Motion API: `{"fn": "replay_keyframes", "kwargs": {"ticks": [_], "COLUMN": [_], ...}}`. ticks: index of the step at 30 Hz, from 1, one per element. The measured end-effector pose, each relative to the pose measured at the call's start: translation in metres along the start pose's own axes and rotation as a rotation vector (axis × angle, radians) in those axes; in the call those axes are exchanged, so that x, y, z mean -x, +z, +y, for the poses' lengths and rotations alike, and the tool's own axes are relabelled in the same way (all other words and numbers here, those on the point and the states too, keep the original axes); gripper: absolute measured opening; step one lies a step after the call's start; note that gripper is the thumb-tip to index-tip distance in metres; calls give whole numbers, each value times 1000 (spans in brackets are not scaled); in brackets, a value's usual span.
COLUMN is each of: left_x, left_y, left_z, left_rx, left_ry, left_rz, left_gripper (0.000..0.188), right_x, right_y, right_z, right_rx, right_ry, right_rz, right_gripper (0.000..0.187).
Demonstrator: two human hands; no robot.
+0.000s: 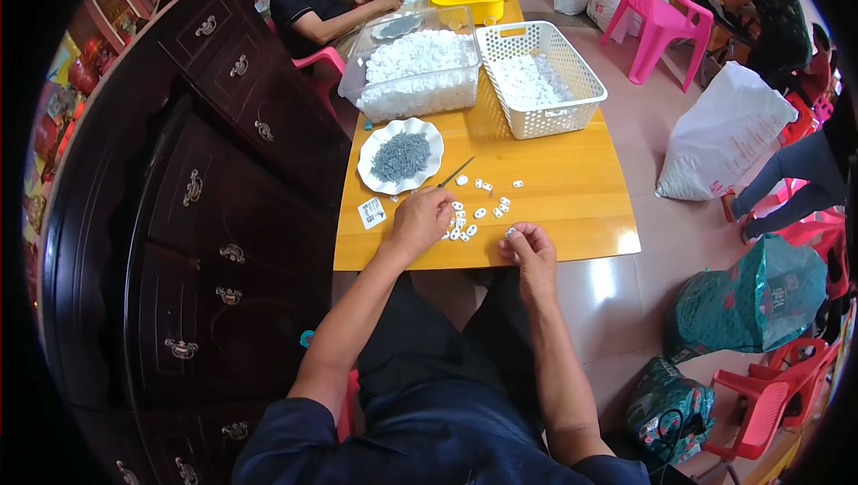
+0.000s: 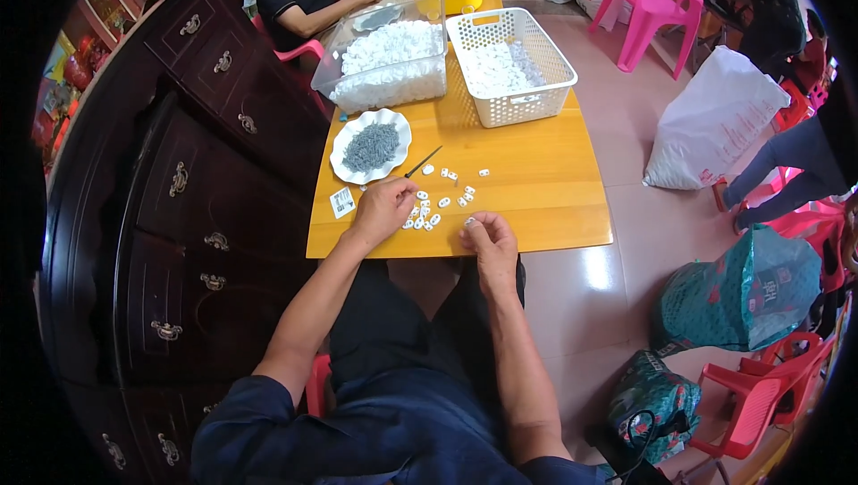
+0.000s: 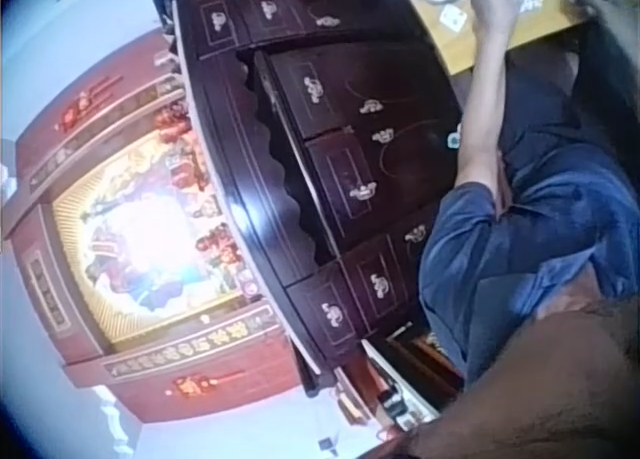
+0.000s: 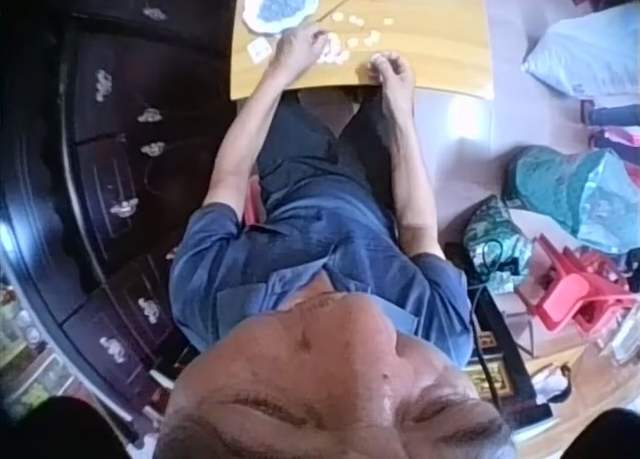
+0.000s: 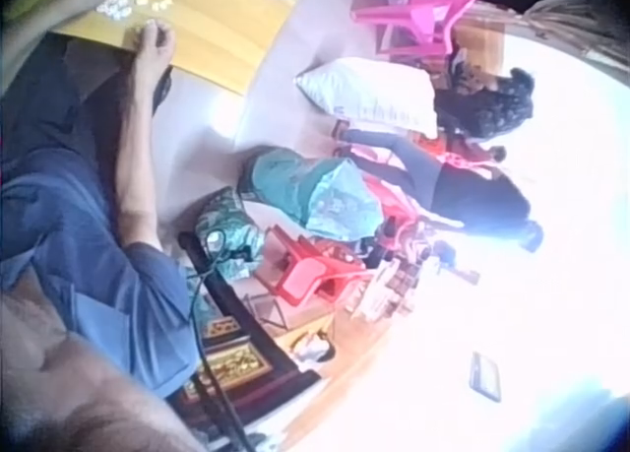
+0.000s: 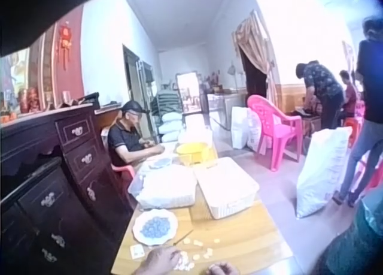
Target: Manually assembling small white plastic components at a table.
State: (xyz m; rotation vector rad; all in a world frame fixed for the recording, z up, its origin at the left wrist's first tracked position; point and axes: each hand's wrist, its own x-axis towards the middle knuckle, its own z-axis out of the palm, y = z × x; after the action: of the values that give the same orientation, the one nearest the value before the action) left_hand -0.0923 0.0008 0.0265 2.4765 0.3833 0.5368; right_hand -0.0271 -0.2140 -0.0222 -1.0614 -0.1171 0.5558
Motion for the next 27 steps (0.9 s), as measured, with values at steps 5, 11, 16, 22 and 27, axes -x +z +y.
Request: {"fn": "replay_keyframes", "kwargs": {"ticks": [5, 11, 16, 22, 27], "left_x": [-11, -38, -46, -51, -38], "left_y": [7, 14, 24, 30, 26], "left_z": [6, -4, 4, 14, 26], "left_rx": [-194, -320, -245, -289, -180], "left_ry": [146, 47, 108, 113, 115], "left_rz": [-7, -81, -109, -145, -175], "left_gripper": [18, 20, 17, 19, 16], "right_x": [2, 0, 0, 0, -4], "right_y": [1, 0, 0, -1, -6], "right_z": [-6, -7, -9, -12, -18], "right_rx": [-22, -8, -8, -64, -86], "right_ry": [26, -3, 8, 34, 10], "right_rz": [2, -6, 15, 36, 95], "right_gripper": [11, 10, 11, 13, 11]}}
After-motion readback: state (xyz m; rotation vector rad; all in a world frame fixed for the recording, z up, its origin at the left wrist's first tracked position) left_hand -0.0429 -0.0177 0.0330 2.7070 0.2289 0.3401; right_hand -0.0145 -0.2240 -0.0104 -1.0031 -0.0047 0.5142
